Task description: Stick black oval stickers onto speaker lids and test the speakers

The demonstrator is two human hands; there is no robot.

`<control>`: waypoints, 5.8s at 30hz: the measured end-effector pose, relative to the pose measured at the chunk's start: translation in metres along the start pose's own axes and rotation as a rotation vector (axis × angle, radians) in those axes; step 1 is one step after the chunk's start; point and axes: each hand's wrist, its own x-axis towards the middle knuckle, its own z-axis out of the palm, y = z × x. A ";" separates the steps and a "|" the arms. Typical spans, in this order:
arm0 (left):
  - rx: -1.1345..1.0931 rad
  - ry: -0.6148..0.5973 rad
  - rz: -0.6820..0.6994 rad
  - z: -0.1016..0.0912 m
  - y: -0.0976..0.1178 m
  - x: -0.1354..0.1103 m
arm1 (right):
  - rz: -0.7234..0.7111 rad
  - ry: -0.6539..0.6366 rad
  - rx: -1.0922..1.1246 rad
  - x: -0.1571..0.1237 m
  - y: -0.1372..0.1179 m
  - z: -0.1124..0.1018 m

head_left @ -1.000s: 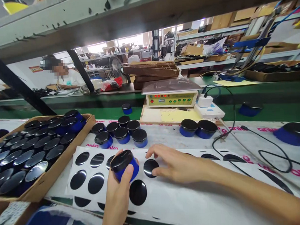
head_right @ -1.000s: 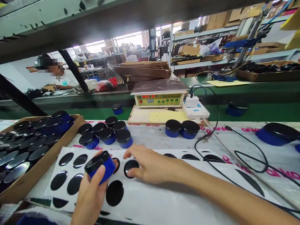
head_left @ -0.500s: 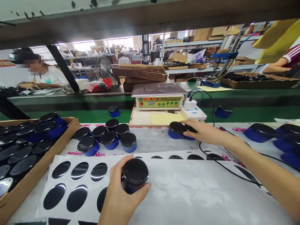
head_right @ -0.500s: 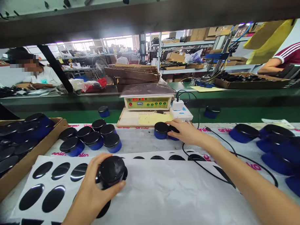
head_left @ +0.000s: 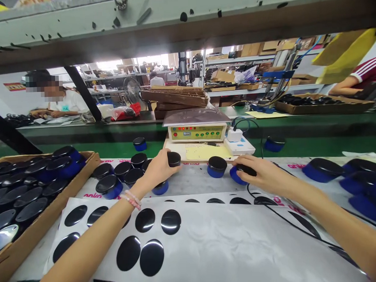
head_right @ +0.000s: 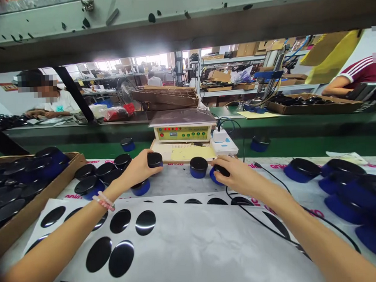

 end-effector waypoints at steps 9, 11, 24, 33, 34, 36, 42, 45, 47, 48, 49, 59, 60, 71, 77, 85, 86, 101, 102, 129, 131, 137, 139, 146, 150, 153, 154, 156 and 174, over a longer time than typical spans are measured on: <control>-0.413 -0.033 0.175 -0.011 0.075 -0.112 | -0.158 -0.132 0.623 -0.014 -0.114 -0.003; -0.550 0.051 -0.051 -0.009 0.072 -0.140 | -0.182 -0.245 0.795 -0.015 -0.130 0.005; -1.064 0.528 -0.742 0.006 0.033 -0.180 | -0.584 -0.646 0.293 0.049 -0.159 0.064; -1.002 0.566 -0.749 0.010 0.024 -0.180 | -0.669 -0.529 0.186 0.036 -0.166 0.051; -0.985 0.570 -0.749 0.011 0.024 -0.179 | -0.680 -0.498 0.168 0.034 -0.164 0.049; -0.956 0.581 -0.747 0.011 0.025 -0.178 | -0.700 -0.420 0.150 0.028 -0.160 0.047; -0.910 0.509 -0.677 0.009 0.039 -0.179 | -0.541 -0.246 0.222 -0.013 -0.136 0.042; -0.876 0.338 -0.575 0.013 0.061 -0.184 | -0.378 0.032 0.246 -0.048 -0.118 0.031; -0.845 0.204 -0.487 0.019 0.075 -0.185 | -0.172 0.211 0.291 -0.072 -0.105 0.023; -0.833 0.142 -0.451 0.023 0.080 -0.186 | -0.064 0.259 0.322 -0.083 -0.100 0.020; -0.826 0.081 -0.417 0.028 0.084 -0.186 | 0.034 0.278 0.369 -0.091 -0.096 0.020; -0.849 -0.154 -0.451 0.043 0.075 -0.189 | 0.431 0.159 0.984 -0.102 -0.115 0.060; -0.842 -0.168 -0.449 0.042 0.075 -0.189 | 0.433 0.145 1.032 -0.100 -0.118 0.065; -0.842 -0.212 -0.409 0.038 0.076 -0.188 | 0.452 0.107 1.246 -0.090 -0.130 0.084; -0.836 -0.233 -0.410 0.034 0.076 -0.187 | 0.437 0.211 1.075 -0.085 -0.136 0.079; -0.800 -0.247 -0.406 0.033 0.077 -0.184 | 0.335 0.282 0.925 -0.083 -0.140 0.076; -0.798 -0.245 -0.399 0.034 0.077 -0.184 | 0.328 0.283 0.913 -0.083 -0.140 0.076; -0.800 -0.206 -0.375 0.041 0.077 -0.190 | 0.231 0.261 0.782 -0.083 -0.137 0.077; -0.796 -0.199 -0.366 0.041 0.077 -0.190 | 0.227 0.260 0.771 -0.082 -0.136 0.077; 0.098 0.142 0.090 -0.046 0.025 -0.018 | -0.141 0.008 -0.084 0.055 -0.038 0.039; 0.102 0.160 0.006 -0.053 0.008 0.022 | -0.150 0.037 -0.042 0.044 -0.042 0.034; 0.056 0.122 -0.002 -0.047 -0.004 0.055 | -0.239 0.056 0.088 -0.013 -0.079 0.007; 0.035 0.113 0.063 -0.051 0.006 0.042 | -0.250 0.036 0.164 -0.029 -0.089 -0.001; -0.273 -0.136 0.268 -0.025 0.050 -0.135 | -0.402 -0.089 0.416 -0.039 -0.132 -0.003; -0.524 0.025 -0.131 0.007 0.058 -0.207 | -0.507 -0.253 0.506 -0.032 -0.170 0.009; -0.572 0.180 -0.331 0.008 0.058 -0.217 | -0.603 -0.268 0.555 -0.025 -0.189 0.023; -0.580 0.210 -0.369 0.004 0.057 -0.217 | -0.638 -0.263 0.567 -0.023 -0.193 0.028; -0.598 0.219 -0.431 -0.005 0.053 -0.214 | -0.696 -0.264 0.580 -0.018 -0.196 0.035; -1.456 0.676 -0.658 0.000 0.003 -0.196 | -0.279 -0.463 0.353 0.007 -0.212 0.089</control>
